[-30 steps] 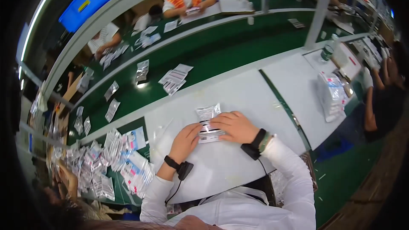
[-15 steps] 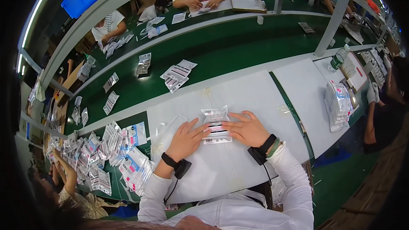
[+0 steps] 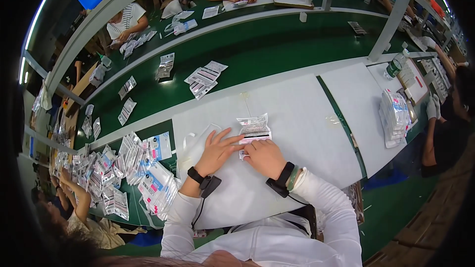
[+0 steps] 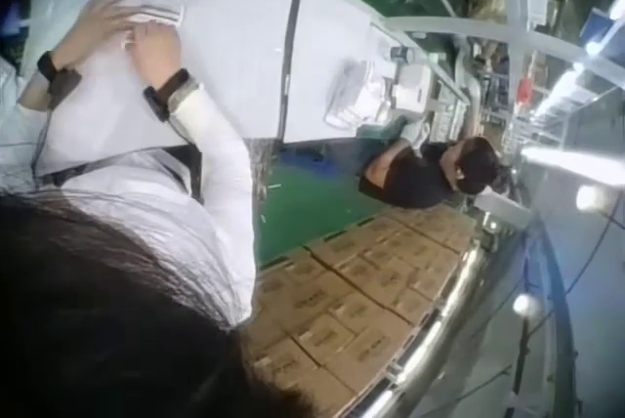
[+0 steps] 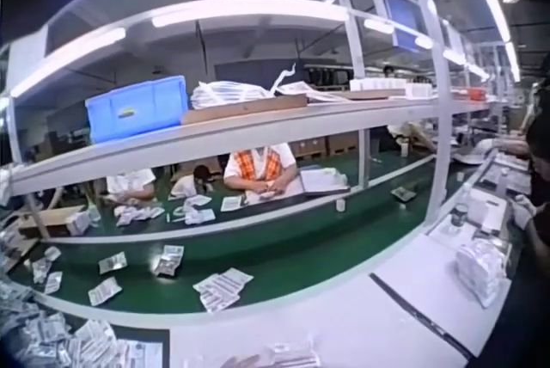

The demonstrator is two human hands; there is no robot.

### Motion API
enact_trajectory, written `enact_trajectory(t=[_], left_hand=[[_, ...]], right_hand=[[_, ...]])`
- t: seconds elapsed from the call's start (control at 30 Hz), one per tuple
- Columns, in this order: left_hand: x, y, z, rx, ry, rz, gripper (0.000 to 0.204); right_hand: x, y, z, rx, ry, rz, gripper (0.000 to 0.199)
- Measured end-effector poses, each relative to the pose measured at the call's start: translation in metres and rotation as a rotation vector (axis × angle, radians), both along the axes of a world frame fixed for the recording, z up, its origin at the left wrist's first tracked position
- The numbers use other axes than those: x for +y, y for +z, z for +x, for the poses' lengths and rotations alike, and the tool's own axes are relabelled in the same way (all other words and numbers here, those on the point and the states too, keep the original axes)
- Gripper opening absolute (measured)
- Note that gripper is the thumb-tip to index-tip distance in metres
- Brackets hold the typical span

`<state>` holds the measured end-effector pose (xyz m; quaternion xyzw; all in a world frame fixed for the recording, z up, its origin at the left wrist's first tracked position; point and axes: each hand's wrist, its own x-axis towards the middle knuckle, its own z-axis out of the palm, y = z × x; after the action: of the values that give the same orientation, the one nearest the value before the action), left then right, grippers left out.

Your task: The person packages chargers by hand, picking up a charger and a plastic bag, sliding the charger into the bag, and pressing the adhesive strip to seal it.

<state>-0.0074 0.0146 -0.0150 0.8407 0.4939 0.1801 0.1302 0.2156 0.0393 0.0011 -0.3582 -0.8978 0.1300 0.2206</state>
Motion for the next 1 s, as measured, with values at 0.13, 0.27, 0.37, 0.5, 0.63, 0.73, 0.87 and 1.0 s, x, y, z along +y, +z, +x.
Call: enact_trajectory(t=[0.13, 0.27, 0.37, 0.5, 0.63, 0.73, 0.87, 1.0], left_hand=[[0.000, -0.004, 0.013, -0.122, 0.129, -0.076, 0.032], [-0.004, -0.007, 0.023, -0.108, 0.175, 0.011, 0.031], [-0.004, -0.008, 0.023, -0.114, 0.175, 0.041, 0.030], [-0.005, -0.010, 0.024, -0.119, 0.181, 0.019, 0.031], [-0.002, -0.010, 0.022, -0.158, 0.186, 0.048, 0.032], [-0.003, -0.010, 0.022, -0.118, 0.188, 0.077, 0.032], [-0.002, -0.005, 0.027, -0.061, 0.182, 0.101, 0.031], [-0.004, -0.009, 0.023, -0.046, 0.186, 0.097, 0.031]], right_hand=[[-0.008, -0.012, -0.004, -0.001, -0.019, 0.073, 0.017], [-0.008, -0.019, -0.004, 0.001, 0.001, 0.118, 0.018], [-0.010, -0.017, -0.005, -0.002, -0.028, 0.083, 0.020], [-0.012, -0.015, -0.005, -0.024, -0.071, 0.028, 0.023], [-0.009, -0.021, -0.008, -0.053, -0.027, 0.108, 0.021], [-0.007, -0.023, -0.009, -0.026, -0.036, 0.076, 0.018], [-0.007, -0.020, 0.002, 0.055, 0.004, 0.151, 0.017], [-0.028, 0.013, 0.070, 0.257, -0.228, -0.153, 0.016]])
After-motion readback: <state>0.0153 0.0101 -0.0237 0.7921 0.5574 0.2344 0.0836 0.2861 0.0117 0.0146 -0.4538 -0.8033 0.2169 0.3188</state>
